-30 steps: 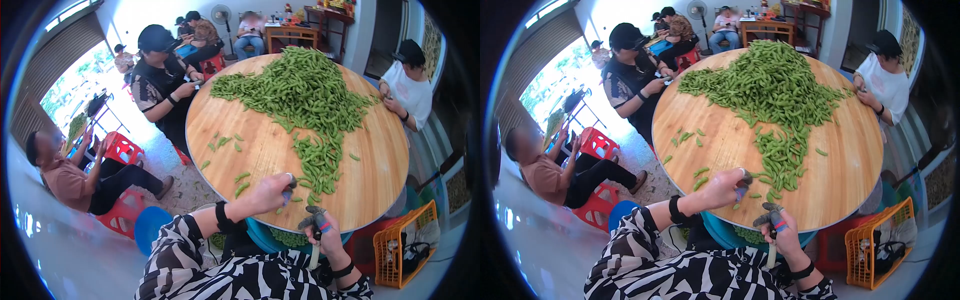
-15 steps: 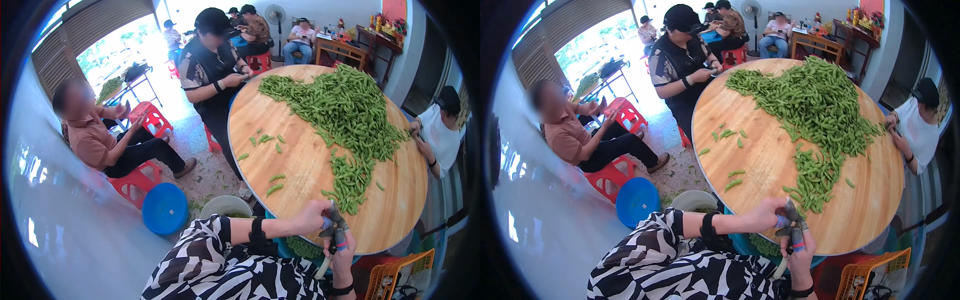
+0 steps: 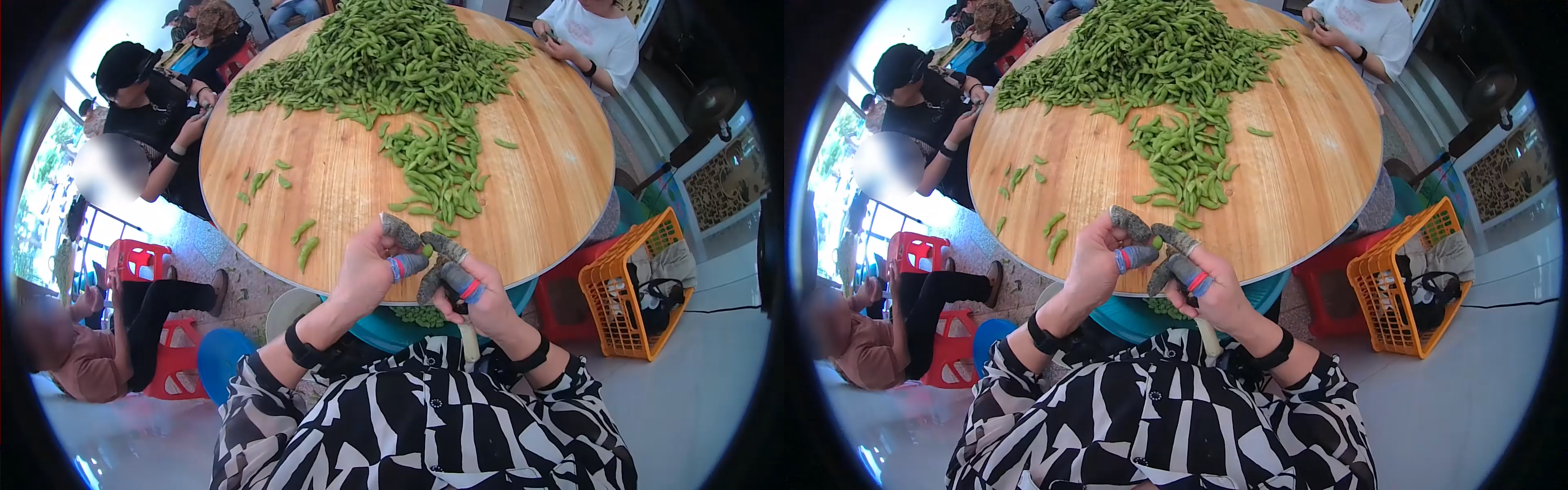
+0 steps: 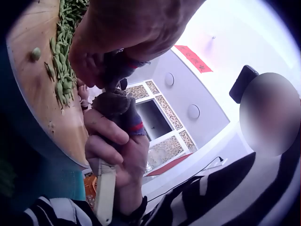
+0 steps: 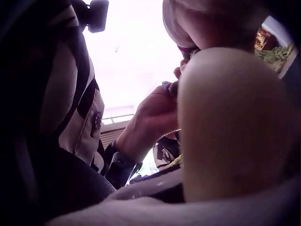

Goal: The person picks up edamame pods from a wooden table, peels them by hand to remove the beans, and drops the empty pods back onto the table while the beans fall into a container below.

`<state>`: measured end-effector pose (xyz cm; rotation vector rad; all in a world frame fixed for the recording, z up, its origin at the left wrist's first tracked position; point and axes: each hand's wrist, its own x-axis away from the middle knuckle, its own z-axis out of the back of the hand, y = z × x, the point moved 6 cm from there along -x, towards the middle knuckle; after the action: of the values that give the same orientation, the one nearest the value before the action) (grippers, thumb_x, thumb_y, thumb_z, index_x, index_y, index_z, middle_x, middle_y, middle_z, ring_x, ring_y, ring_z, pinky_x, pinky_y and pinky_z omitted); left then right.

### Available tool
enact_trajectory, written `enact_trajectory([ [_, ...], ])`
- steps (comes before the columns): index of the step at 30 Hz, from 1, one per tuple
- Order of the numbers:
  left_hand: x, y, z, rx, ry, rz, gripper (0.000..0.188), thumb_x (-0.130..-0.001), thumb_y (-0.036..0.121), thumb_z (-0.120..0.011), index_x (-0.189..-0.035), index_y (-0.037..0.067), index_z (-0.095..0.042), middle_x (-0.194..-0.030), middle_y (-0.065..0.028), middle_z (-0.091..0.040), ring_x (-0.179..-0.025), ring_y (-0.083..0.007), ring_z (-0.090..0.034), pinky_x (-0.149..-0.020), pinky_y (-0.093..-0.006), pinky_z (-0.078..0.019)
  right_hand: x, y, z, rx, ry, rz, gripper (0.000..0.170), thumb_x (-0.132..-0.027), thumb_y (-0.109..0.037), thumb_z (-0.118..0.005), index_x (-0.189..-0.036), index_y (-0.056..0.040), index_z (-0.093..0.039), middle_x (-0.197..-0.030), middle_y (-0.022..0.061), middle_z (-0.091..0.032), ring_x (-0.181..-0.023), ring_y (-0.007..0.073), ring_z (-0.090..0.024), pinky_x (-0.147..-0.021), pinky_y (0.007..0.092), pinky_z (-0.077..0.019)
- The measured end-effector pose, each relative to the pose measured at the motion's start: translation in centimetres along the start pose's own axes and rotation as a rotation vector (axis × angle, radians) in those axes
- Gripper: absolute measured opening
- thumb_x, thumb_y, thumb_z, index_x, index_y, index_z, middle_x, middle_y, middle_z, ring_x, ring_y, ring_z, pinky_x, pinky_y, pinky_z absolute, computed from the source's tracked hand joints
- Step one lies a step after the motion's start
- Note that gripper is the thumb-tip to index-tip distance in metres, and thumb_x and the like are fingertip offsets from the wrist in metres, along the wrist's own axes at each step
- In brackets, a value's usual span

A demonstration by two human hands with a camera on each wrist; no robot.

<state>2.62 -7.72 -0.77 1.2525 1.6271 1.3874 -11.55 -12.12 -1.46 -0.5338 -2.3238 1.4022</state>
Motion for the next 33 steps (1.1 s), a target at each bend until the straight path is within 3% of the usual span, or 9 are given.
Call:
enact_trajectory([
  [6, 0.2, 0.3, -0.3, -0.12, -0.033, -0.01, 0.038, -0.076, -0.008, -0.067, -0.11, 0.002, -0.054, -0.097, -0.0037, -0.064, -0.089, -0.0109, -0.059, -0.081, -0.0254, -0.048, 0.0, 0.4, 0.4, 0.039, -0.049, 0.003, 0.041, -0.1, -0.015, -0.035, -0.14, -0.0077, -0.036, -0.065, 0.0023, -0.051, -0.048, 0.0052, -0.042, -0.043, 0.0176, -0.0347],
  [16, 0.8, 0.9, -0.4, -0.232, -0.035, -0.044, 0.036, -0.073, -0.009, -0.071, -0.103, 0.003, -0.054, -0.095, -0.0059, -0.066, -0.088, -0.0126, -0.062, -0.079, -0.0265, -0.0498, 0.3, 0.4, 0.3, 0.022, -0.035, -0.056, 0.039, -0.099, -0.015, -0.038, -0.137, -0.0058, -0.041, -0.06, -0.0001, -0.049, -0.046, 0.0042, -0.041, -0.042, 0.0175, -0.0337],
  [19, 0.8, 0.6, -0.5, -0.287, -0.065, -0.058, 0.031, -0.077, -0.007, -0.067, -0.104, 0.002, -0.054, -0.093, -0.0036, -0.064, -0.086, -0.0102, -0.059, -0.078, -0.0257, -0.0482, 0.4, 0.0, 0.4, 0.098, -0.03, -0.007, 0.038, -0.099, -0.014, -0.039, -0.136, -0.0056, -0.042, -0.06, -0.0004, -0.049, -0.045, 0.004, -0.041, -0.041, 0.0175, -0.0333],
  [22, 1.0, 0.7, -0.8, -0.199, -0.068, -0.093, 0.032, -0.076, -0.008, -0.067, -0.104, 0.002, -0.054, -0.093, -0.004, -0.065, -0.087, -0.0104, -0.06, -0.077, -0.0259, -0.0489, 0.8, 0.0, 0.6, 0.082, -0.018, -0.037, 0.037, -0.098, -0.012, -0.041, -0.134, -0.0052, -0.045, -0.059, -0.0006, -0.05, -0.044, 0.0038, -0.041, -0.04, 0.0178, -0.0331],
  [27, 0.4, -0.2, -1.1, 0.044, -0.149, 0.022, 0.04, -0.072, -0.013, -0.066, -0.108, 0.001, -0.055, -0.094, -0.0076, -0.065, -0.083, -0.0143, -0.061, -0.069, -0.0294, -0.052, 1.4, -0.7, 0.8, 0.112, -0.035, 0.009, 0.034, -0.098, -0.011, -0.043, -0.13, -0.0045, -0.051, -0.057, -0.0016, -0.049, -0.043, 0.0027, -0.04, -0.04, 0.0176, -0.0309],
  [31, 0.0, -0.7, -1.9, 0.182, -0.248, 0.071, 0.034, -0.073, -0.013, -0.064, -0.103, 0.001, -0.054, -0.09, -0.009, -0.064, -0.079, -0.0176, -0.062, -0.063, -0.0307, -0.0527, 1.7, -0.5, 1.9, 0.067, -0.052, 0.022, 0.033, -0.098, -0.011, -0.043, -0.129, -0.005, -0.051, -0.056, -0.0021, -0.047, -0.042, 0.0016, -0.037, -0.039, 0.017, -0.0275],
  [33, 0.0, -1.8, -2.4, 0.465, -0.293, 0.199, 0.024, -0.076, -0.009, -0.064, -0.095, 0.002, -0.054, -0.083, -0.0095, -0.062, -0.074, -0.0204, -0.063, -0.059, -0.0311, -0.0527, 2.1, -1.1, 1.8, 0.038, -0.136, 0.005, 0.033, -0.097, -0.009, -0.045, -0.128, -0.0034, -0.052, -0.065, 0.0016, -0.056, -0.051, 0.0051, -0.048, -0.046, 0.019, -0.0383],
])
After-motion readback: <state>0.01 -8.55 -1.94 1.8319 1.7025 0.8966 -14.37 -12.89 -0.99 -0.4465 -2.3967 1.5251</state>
